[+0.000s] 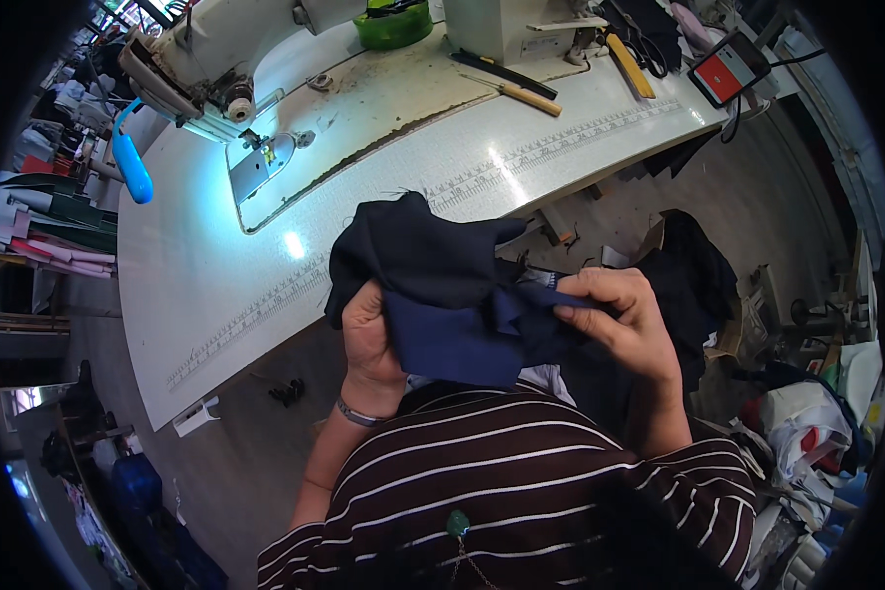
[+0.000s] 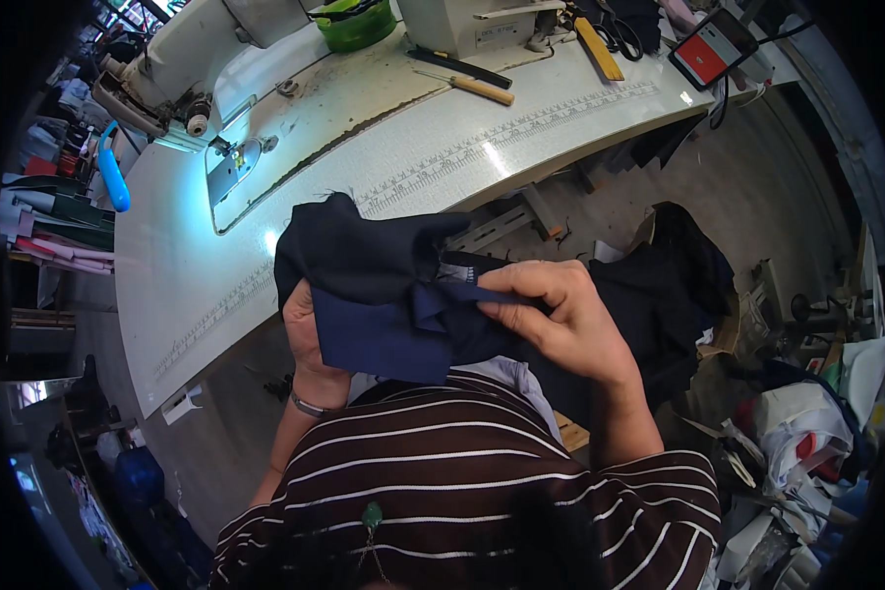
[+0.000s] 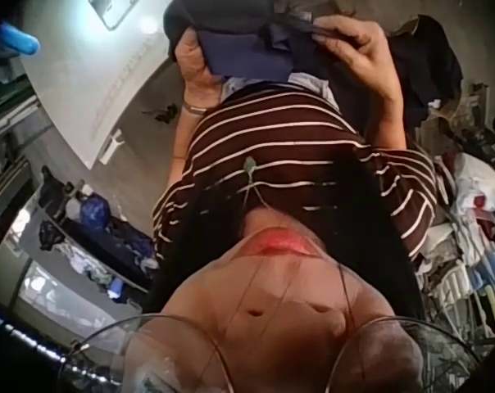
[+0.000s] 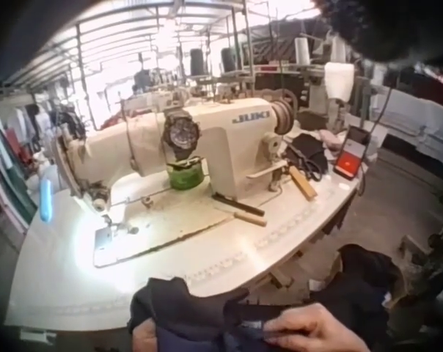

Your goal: Inspecting and preparing a black garment on a sewing table.

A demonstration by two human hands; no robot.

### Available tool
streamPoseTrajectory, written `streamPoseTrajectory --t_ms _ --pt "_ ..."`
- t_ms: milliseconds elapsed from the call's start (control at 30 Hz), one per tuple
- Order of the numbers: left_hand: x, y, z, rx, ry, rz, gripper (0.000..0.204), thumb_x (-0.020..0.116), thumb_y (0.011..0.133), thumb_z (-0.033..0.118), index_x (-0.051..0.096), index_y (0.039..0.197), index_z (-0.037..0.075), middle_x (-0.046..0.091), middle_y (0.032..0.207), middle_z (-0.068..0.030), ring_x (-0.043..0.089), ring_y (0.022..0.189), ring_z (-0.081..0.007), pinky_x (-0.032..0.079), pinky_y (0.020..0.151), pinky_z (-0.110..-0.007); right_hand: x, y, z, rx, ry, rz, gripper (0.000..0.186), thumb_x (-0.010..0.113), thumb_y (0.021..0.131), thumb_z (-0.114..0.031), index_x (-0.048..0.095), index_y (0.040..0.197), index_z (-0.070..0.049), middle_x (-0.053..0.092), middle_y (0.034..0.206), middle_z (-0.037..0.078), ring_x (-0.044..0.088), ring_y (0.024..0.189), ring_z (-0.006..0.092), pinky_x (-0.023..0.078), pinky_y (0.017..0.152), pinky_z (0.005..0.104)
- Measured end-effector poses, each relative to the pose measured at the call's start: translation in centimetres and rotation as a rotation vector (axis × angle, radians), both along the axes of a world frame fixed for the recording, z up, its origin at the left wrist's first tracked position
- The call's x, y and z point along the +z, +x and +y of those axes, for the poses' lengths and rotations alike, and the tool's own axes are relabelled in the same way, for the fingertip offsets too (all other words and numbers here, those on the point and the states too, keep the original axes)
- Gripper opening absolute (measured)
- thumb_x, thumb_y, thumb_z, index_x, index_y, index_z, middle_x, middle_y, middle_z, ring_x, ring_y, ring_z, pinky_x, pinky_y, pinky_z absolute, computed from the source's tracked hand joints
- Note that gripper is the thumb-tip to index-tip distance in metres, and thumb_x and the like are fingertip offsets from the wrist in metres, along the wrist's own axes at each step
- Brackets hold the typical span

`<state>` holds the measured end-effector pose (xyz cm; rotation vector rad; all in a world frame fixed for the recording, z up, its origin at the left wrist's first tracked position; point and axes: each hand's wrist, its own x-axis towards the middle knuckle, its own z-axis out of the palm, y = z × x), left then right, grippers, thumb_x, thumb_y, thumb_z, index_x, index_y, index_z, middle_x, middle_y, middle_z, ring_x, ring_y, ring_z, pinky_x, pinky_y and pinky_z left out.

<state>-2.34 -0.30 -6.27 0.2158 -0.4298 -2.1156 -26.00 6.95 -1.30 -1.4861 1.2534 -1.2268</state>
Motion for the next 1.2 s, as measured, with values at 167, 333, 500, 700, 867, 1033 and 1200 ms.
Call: streamPoseTrajectory --t_ms 167,333,500,700,867,1033,1200 --pt "-0.5 0.1 0.8 0.103 0.13 -0.258 0.031 0.048 0.09 0.01 0.053 0.115 -0.007 0.057 0.117 -0.0165 0.057 0.106 -0.0205 0.046 0.092 -0.031 0.4 1.0 0.0 0.025 0.097 -0.134 0.01 0.061 0.082 -0.004 0.057 0.077 0.004 0.056 0.067 0.002 0.049 0.064 0.0054 0.038 0.057 0.0203" --pt "2.2 -1.7 0.3 0.171 -0.005 -0.672 0.054 0.039 0.096 0.037 0.045 0.124 -0.008 0.055 0.119 -0.0104 0.053 0.109 -0.0151 0.039 0.096 -0.023 -1.1 1.1 -0.9 -0.199 0.0 -0.35 0.015 0.057 0.087 -0.012 0.053 0.078 -0.001 0.047 0.074 -0.005 0.041 0.072 0.0026 0.031 0.065 0.0167" --pt "3.1 0.8 -0.3 0.021 -0.11 -0.755 0.062 0.029 0.095 0.049 0.047 0.122 -0.004 0.054 0.121 -0.0121 0.054 0.109 -0.0194 0.042 0.096 -0.031 -0.4 -2.3 -1.8 0.156 0.286 -0.755 0.015 0.051 0.092 -0.018 0.052 0.094 -0.004 0.052 0.078 -0.003 0.047 0.069 0.002 0.037 0.063 0.0162" --pt "4.0 0.6 -1.1 0.138 0.066 -0.224 0.042 0.056 0.09 0.032 0.052 0.119 0.002 0.059 0.113 -0.0079 0.054 0.107 -0.0197 0.042 0.094 -0.035 0.7 0.1 -3.0 0.072 0.475 -1.235 0.035 0.051 0.091 -0.029 0.054 0.115 -0.004 0.064 0.084 0.006 0.053 0.042 0.0094 0.032 0.029 0.0166" --pt "3.9 0.1 -0.7 0.245 -0.086 -0.59 0.025 0.059 0.087 0.008 0.059 0.111 0.001 0.061 0.107 -0.0045 0.056 0.096 -0.013 0.044 0.086 -0.026 0.2 0.1 -2.0 -0.06 0.413 -0.807 0.059 0.067 0.065 -0.011 0.048 0.119 0.002 0.061 0.104 0.013 0.062 0.088 0.0208 0.049 0.084 0.0316" --pt "4.1 0.7 -1.2 0.342 -0.047 -0.637 0.024 0.056 0.089 0.01 0.058 0.111 0.0 0.062 0.106 -0.0082 0.059 0.096 -0.0167 0.047 0.085 -0.029 1.7 -2.9 -4.3 0.039 -0.299 -1.116 0.057 0.048 0.091 -0.023 0.023 0.139 -0.005 0.043 0.127 0.012 0.047 0.077 0.0121 0.039 0.052 0.0182" --pt "4.0 0.1 -1.5 0.266 0.114 -0.497 0.027 0.051 0.092 0.012 0.054 0.114 -0.002 0.061 0.109 -0.0134 0.061 0.098 -0.0227 0.05 0.086 -0.034 -0.3 2.0 -2.0 -0.409 -0.848 0.343 0.095 0.084 0.053 -0.044 0.04 0.125 -0.002 0.05 0.1 0.008 0.046 0.064 0.0115 0.037 0.061 0.0197"
